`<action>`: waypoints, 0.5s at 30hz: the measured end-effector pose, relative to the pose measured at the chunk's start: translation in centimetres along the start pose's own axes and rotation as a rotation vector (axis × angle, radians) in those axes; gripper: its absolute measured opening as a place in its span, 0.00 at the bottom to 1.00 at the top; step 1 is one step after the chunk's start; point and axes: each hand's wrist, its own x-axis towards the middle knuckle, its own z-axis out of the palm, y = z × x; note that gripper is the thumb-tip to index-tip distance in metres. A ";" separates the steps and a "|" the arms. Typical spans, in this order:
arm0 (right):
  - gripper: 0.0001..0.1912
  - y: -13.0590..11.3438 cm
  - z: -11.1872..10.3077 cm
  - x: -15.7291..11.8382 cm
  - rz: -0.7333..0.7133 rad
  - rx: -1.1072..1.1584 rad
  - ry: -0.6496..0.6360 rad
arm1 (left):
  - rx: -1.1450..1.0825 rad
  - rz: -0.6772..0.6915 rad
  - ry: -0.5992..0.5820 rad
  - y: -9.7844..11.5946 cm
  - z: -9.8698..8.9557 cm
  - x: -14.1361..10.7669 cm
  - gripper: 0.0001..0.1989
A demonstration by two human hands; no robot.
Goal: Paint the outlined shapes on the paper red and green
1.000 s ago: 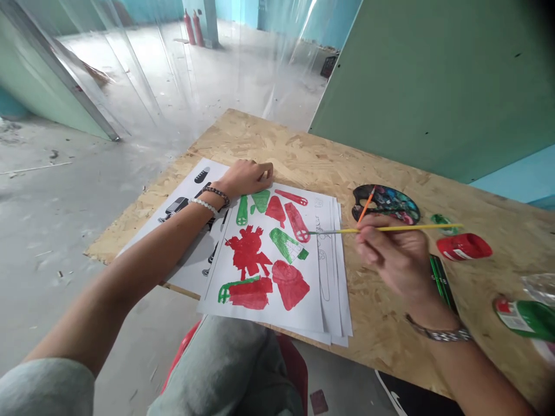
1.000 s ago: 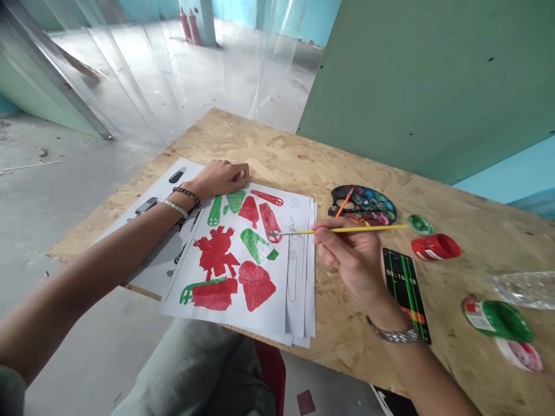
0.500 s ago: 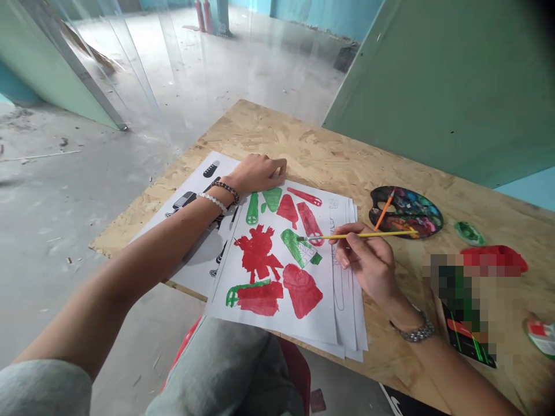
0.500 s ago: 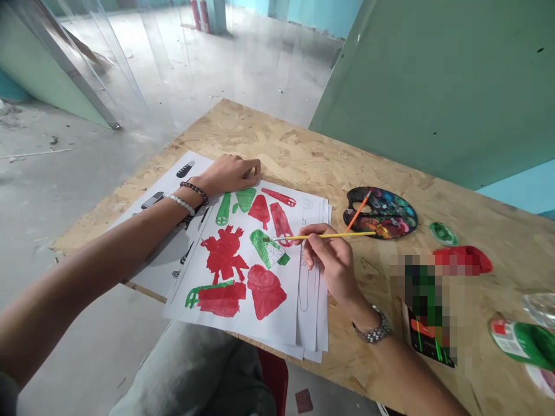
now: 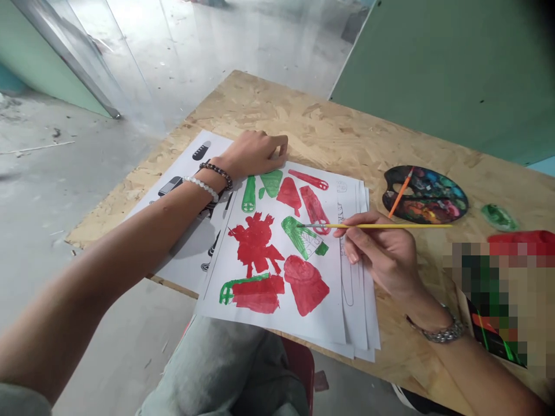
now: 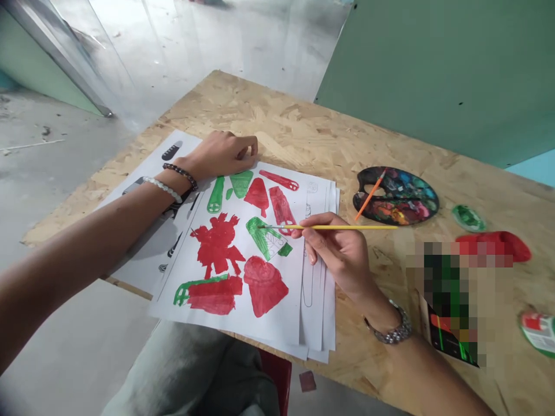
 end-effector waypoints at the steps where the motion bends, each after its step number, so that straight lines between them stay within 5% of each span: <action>1: 0.13 0.0 0.1 0.0 -0.009 -0.021 0.008 | -0.007 0.000 0.003 0.0 0.0 0.0 0.13; 15: 0.12 0.2 0.4 -0.1 -0.073 -0.087 0.086 | -0.026 -0.012 0.006 -0.2 0.3 0.1 0.13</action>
